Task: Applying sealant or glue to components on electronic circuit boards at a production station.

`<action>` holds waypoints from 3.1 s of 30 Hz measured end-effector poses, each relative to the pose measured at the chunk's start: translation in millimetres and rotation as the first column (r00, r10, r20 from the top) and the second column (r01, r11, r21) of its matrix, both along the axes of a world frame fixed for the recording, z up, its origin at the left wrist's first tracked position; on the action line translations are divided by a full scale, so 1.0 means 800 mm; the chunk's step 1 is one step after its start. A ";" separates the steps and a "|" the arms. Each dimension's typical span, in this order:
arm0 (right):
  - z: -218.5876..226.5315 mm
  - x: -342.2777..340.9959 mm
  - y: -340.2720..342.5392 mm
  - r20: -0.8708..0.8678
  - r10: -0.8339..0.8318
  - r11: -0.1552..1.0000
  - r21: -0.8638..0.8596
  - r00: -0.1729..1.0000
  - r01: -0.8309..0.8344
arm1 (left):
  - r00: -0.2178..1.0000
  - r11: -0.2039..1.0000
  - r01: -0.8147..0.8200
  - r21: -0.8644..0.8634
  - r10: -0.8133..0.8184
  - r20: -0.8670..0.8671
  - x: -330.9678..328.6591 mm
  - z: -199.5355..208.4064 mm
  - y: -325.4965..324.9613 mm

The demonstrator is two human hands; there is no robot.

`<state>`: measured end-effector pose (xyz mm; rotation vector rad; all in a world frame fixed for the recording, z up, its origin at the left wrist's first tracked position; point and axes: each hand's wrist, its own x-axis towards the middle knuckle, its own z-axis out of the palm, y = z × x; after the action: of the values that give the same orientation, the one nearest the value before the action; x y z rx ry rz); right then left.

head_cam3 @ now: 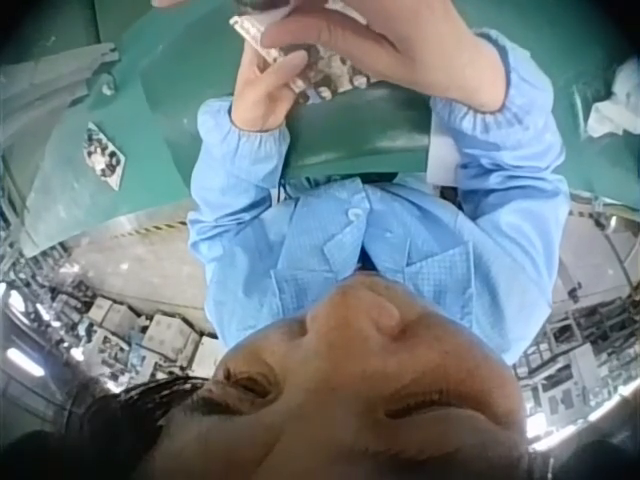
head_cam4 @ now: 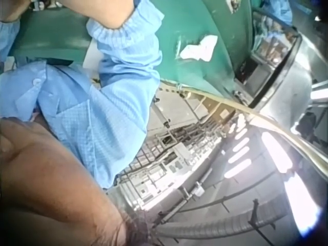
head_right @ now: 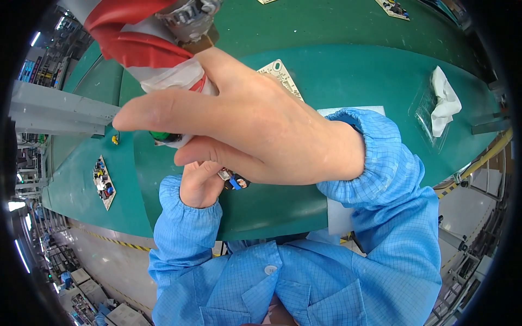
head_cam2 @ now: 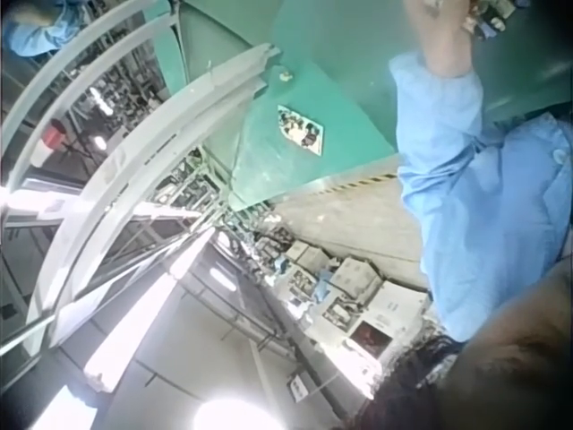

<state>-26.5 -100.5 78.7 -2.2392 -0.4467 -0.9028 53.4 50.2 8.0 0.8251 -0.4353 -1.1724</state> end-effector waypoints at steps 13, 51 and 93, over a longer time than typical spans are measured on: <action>0.001 -0.005 0.000 0.036 -0.055 0.997 -0.060 0.998 0.057 | 1.000 1.000 -0.003 -0.005 0.003 -0.016 0.000 -0.001 0.004; -0.001 0.003 -0.016 0.064 0.021 0.999 -0.045 0.998 -0.018 | 0.989 0.984 -0.146 0.101 0.146 0.003 0.016 -0.012 0.007; -0.006 0.008 -0.031 0.104 0.033 0.994 -0.104 0.994 -0.023 | 0.896 0.978 -0.151 0.143 0.197 -0.399 0.035 -0.021 0.011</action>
<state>-19.8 -125.0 73.9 -2.2786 -0.5832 -1.0070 81.4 59.3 -8.4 0.6696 0.0519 -1.1708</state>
